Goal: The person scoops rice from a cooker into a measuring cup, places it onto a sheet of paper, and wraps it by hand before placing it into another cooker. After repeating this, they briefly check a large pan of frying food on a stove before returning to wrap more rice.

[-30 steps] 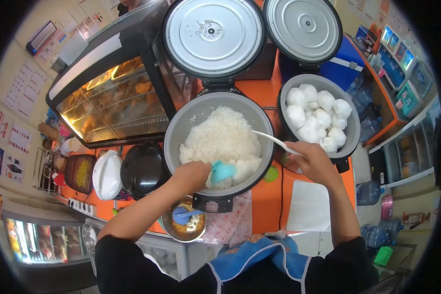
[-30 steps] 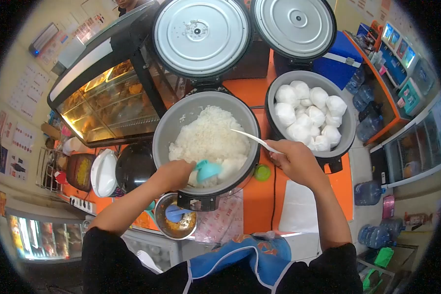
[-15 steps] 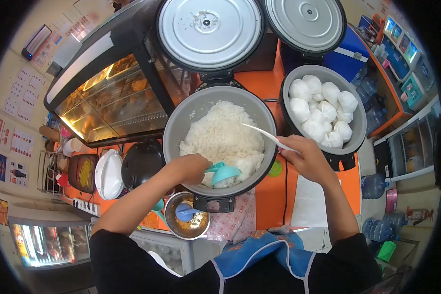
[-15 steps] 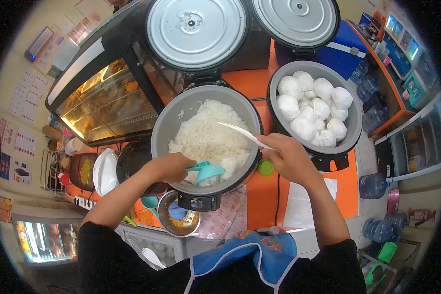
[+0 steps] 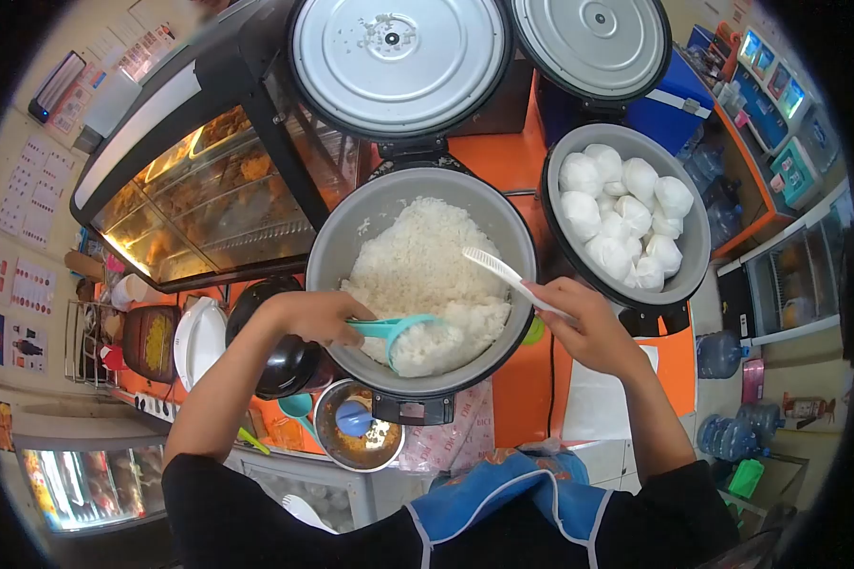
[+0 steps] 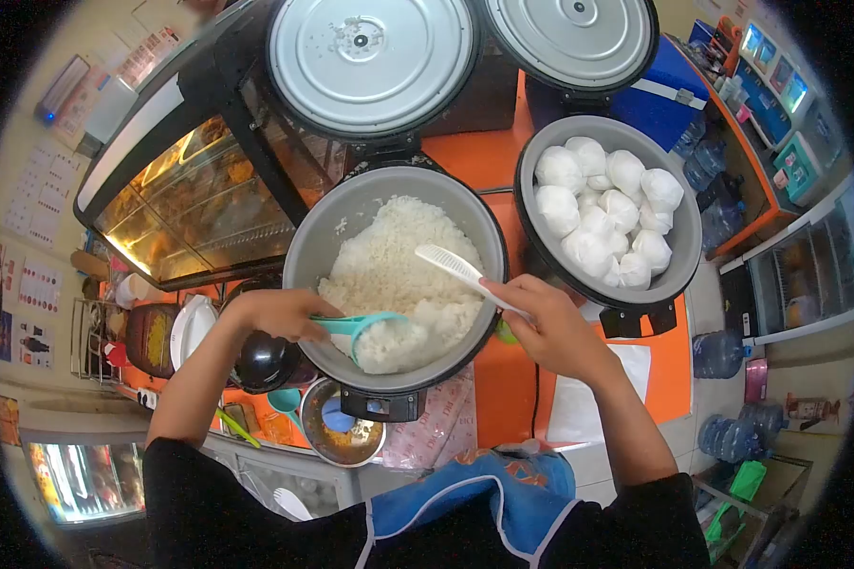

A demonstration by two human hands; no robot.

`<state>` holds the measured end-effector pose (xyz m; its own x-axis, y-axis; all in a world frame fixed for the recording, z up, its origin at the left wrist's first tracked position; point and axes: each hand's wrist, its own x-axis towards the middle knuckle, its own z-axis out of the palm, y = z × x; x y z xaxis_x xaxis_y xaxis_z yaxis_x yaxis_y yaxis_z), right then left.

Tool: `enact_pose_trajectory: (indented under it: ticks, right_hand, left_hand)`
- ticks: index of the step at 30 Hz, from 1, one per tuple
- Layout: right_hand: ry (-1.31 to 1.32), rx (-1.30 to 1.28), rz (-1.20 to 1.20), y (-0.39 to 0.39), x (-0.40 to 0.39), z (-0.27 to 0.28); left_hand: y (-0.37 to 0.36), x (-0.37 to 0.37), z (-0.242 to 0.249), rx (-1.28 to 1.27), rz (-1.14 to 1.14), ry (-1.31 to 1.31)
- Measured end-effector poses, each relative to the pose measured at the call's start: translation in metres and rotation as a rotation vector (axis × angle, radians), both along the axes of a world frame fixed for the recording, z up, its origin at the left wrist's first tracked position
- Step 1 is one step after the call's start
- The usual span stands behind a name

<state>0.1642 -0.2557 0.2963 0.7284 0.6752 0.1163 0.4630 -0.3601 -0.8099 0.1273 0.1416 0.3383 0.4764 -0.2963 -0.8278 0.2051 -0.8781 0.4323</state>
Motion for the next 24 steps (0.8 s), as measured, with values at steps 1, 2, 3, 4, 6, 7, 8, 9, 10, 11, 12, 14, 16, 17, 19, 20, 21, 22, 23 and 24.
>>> enact_pose_trajectory:
  ticks: [1, 2, 3, 4, 6, 7, 8, 9, 10, 11, 12, 14, 16, 17, 19, 20, 21, 22, 23, 24]
  right_hand:
    - [-0.021, -0.03, 0.012, 0.0, -0.002, 0.0]
    - [-0.024, -0.03, 0.014, 0.002, -0.005, -0.001]
    - [-0.055, -0.035, 0.011, 0.006, -0.009, -0.001]
    - [-0.088, -0.039, 0.009, 0.01, -0.014, 0.0]
    - [-0.159, -0.054, 0.019, 0.025, -0.025, -0.002]
    - [-0.224, -0.07, 0.026, 0.034, -0.03, -0.003]
    - [-0.355, -0.1, 0.049, 0.043, -0.035, -0.002]
    - [-0.364, -0.098, 0.054, 0.054, -0.037, -0.006]
    - [-0.431, -0.128, 0.051, 0.065, -0.04, -0.011]
    - [-0.497, -0.158, 0.047, 0.074, -0.042, -0.014]
    - [-0.505, -0.156, 0.05, 0.082, -0.043, -0.013]
    - [-0.514, -0.194, 0.033, 0.095, -0.037, -0.007]
    - [-0.516, -0.194, 0.022, 0.106, -0.024, -0.008]
    - [-0.515, -0.191, 0.002, 0.111, -0.016, -0.009]
    - [-0.475, -0.215, 0.022, 0.118, 0.004, -0.015]
    - [-0.428, -0.239, 0.042, 0.118, 0.009, -0.015]
    - [-0.435, -0.239, 0.044, 0.117, 0.011, -0.012]
    - [-0.417, -0.206, 0.003, 0.117, 0.013, -0.009]
    - [-0.397, -0.17, -0.039, 0.118, 0.014, -0.006]
    - [-0.403, -0.168, -0.035, 0.118, 0.007, 0.001]
  left_hand:
    - [0.005, -0.002, 0.0, -0.001, 0.003, -0.004]
    - [0.014, -0.008, 0.0, -0.097, 0.172, 0.05]
    - [0.02, -0.015, -0.001, -0.193, 0.341, 0.101]
    - [0.024, -0.021, -0.008, -0.193, 0.344, 0.095]
    - [0.03, -0.036, -0.023, -0.463, 0.706, 0.11]
    - [0.025, -0.043, -0.021, -0.464, 0.708, 0.099]
    - [0.014, -0.049, -0.019, -0.506, 0.838, 0.068]
    - [0.004, -0.055, -0.018, -0.549, 0.968, 0.037]
    - [-0.001, -0.061, -0.021, -0.585, 0.983, 0.011]
    - [-0.009, -0.069, -0.021, -0.587, 0.985, 0.004]
    - [-0.021, -0.076, -0.017, -0.56, 0.993, -0.096]
    - [-0.039, -0.087, -0.007, -0.501, 1.024, -0.27]
    - [-0.042, -0.095, -0.021, -0.519, 1.034, -0.294]
    - [-0.042, -0.098, -0.028, -0.531, 1.035, -0.317]
    - [-0.045, -0.101, -0.032, -0.579, 1.08, -0.285]
    - [-0.047, -0.103, -0.032, -0.624, 1.124, -0.244]
    - [-0.05, -0.106, -0.031, -0.628, 1.125, -0.251]
    - [-0.052, -0.109, -0.029, -0.673, 1.153, -0.252]
    - [-0.052, -0.11, -0.028, -0.716, 1.179, -0.253]
    - [-0.05, -0.111, -0.028, -0.718, 1.181, -0.26]
